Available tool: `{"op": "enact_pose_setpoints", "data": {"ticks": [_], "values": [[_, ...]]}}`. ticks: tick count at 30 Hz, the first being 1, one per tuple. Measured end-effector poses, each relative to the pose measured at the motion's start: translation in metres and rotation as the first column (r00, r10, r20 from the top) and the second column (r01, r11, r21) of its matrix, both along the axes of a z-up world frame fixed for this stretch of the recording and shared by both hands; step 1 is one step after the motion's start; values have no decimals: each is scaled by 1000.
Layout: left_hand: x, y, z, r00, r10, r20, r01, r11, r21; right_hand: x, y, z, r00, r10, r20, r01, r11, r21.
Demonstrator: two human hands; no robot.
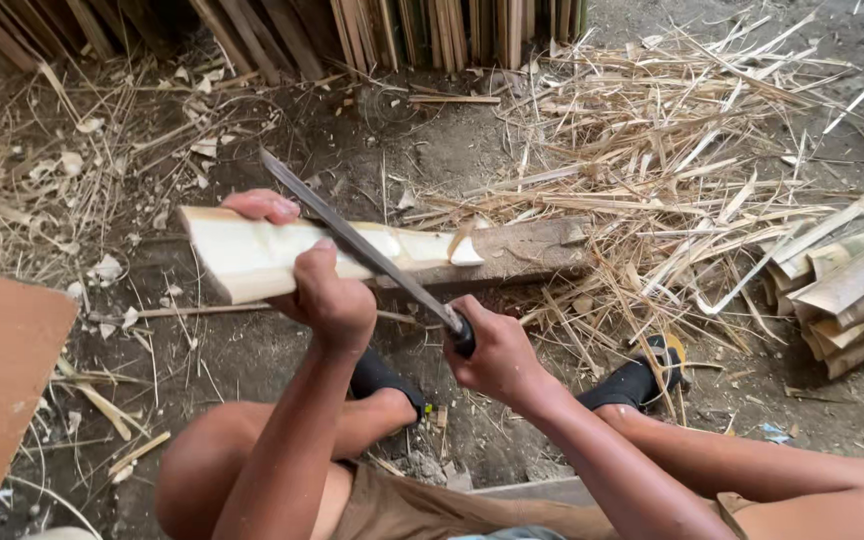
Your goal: The person sits on the ground and uses a knife to shave and shape a piece of bamboo. They repeatedly scrape the surface to smooth it and refine the edges, occasionally rotating the bamboo to work on different sides.
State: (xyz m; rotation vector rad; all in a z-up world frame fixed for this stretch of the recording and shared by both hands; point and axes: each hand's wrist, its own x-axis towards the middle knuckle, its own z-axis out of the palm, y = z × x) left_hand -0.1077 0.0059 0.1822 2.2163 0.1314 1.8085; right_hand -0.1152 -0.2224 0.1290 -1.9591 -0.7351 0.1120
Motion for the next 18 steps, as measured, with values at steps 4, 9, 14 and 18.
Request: {"op": "enact_pose_setpoints", "data": {"ticks": [4, 9, 14, 18], "values": [[9, 4, 40, 869, -452, 202, 495, 807, -322, 66, 5, -84, 903, -324, -282, 120, 820, -559], [24, -7, 102, 640, -552, 535, 768, 438, -467, 72, -4, -72, 809, -160, -565, -47, 941, -334], [9, -11, 95, 662, -537, 523, 749, 444, -492, 30, 3, -54, 996, 25, -88, -35, 993, -117], [3, -11, 96, 654, -544, 526, 755, 432, -493, 79, -3, -156, 742, -416, -525, 143, 864, -482]]}}
